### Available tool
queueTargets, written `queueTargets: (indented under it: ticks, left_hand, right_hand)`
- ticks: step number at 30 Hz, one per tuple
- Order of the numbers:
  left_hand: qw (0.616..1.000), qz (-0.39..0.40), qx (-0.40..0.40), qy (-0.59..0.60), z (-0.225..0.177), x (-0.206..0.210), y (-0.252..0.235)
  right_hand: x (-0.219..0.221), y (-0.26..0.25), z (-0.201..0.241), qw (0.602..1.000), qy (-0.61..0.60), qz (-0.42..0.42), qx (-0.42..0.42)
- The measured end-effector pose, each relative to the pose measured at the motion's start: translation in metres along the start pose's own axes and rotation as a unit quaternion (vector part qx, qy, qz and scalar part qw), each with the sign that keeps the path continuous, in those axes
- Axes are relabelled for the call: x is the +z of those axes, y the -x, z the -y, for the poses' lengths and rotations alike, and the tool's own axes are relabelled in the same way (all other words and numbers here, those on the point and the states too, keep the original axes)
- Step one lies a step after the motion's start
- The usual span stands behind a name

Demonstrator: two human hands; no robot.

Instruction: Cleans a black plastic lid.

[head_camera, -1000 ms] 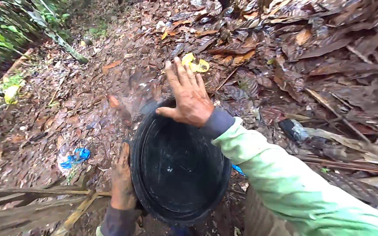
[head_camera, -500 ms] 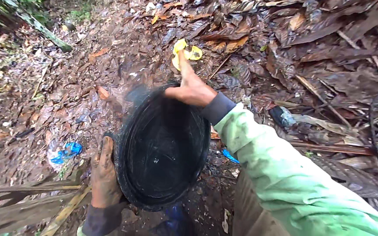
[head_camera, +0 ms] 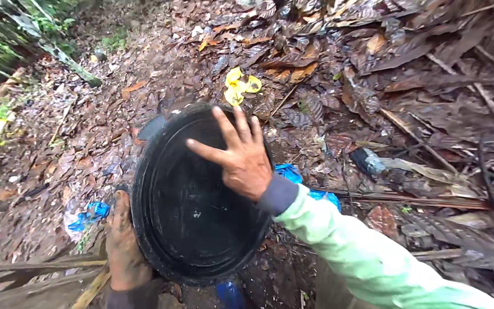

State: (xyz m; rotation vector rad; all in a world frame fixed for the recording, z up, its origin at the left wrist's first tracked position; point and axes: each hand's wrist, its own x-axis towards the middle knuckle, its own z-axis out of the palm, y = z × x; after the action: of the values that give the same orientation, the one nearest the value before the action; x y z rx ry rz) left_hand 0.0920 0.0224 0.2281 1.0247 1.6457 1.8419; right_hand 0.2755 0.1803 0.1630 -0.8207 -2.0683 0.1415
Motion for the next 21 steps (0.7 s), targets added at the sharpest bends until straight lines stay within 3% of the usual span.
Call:
queueTargets:
  ticks: [5,10,13,21]
  left_hand:
    - [0.999,0.038,-0.005,0.037,-0.002,0.004,0.002]
    - [0.997,0.047,0.008,0.055,0.004,-0.004,-0.018]
    - [0.999,0.015,0.008,0.032,0.019,0.005,-0.036]
    - [0.998,-0.028,-0.049,-0.008,0.079,0.039,-0.074]
  right_hand:
    - [-0.001,-0.018,-0.049,0.996,0.054,0.031,0.059]
    - [0.009,0.062,-0.109,0.964,0.052,0.18,0.187]
    - [0.029,0.11,-0.088,0.924,0.013,0.286,0.252]
    - [0.051,0.171,0.018,0.873,-0.112,0.296,0.37]
